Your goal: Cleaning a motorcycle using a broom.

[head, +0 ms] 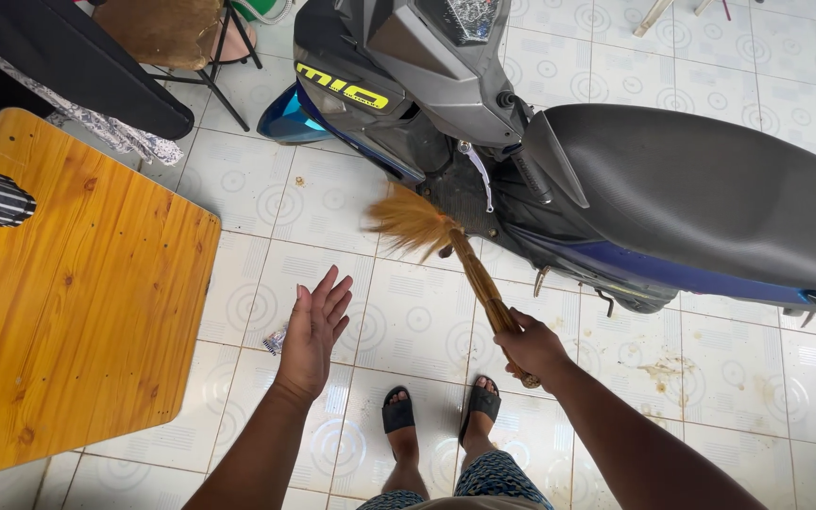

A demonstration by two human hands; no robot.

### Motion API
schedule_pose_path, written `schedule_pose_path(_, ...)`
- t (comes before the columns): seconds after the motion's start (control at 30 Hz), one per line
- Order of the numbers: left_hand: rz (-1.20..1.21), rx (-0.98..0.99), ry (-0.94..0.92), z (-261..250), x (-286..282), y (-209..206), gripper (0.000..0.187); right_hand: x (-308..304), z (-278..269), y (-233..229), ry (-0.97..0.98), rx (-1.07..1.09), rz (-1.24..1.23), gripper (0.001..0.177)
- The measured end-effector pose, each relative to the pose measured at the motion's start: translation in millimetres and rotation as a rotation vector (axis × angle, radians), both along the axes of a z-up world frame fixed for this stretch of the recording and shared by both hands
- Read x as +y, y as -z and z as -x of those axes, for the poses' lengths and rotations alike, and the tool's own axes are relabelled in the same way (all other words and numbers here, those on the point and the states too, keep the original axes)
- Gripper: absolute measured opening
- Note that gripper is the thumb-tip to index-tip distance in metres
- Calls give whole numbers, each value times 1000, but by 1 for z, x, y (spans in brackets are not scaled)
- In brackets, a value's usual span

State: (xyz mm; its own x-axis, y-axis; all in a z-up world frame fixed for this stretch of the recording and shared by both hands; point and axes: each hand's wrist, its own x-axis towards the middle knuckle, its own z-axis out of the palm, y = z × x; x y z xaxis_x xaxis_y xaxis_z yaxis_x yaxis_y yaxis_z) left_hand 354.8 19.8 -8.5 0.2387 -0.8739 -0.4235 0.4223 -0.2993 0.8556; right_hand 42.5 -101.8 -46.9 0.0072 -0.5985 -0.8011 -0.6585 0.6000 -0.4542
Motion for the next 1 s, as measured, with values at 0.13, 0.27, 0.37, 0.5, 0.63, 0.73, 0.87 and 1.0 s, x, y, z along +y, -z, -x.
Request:
schedule_pose_path(0.13,-12,-7,8,0,-1,-4,87,4,16,17,-57,128,105,70)
schedule_pose_path(0.27,-34,-28,3,2,2,-3,88,19,53,71,77,24,-20,56)
schedule_pose_path(0.37,-44,-15,20,3,2,1,87,37,67,46,164,-59,-161,49)
schedule_pose_path(0.5,-57,15,31,4,0,10,86,54,75,-2,147,-30,-214,35)
schedule_pose_path(0.63,-71,17,50,10,-4,9,86,59,82,34,397,-125,-235,17)
schedule_pose_path(0.73,-82,1,60,17,-6,6,87,53,80,66,803,-240,-239,21)
schedule_pose_path(0.87,-92,-5,93,27,-6,-2,87,51,85,83,1110,-333,-228,21)
schedule_pose_path(1.0,-78,-15,81,34,4,-8,87,51,85,97,1161,-366,-253,20)
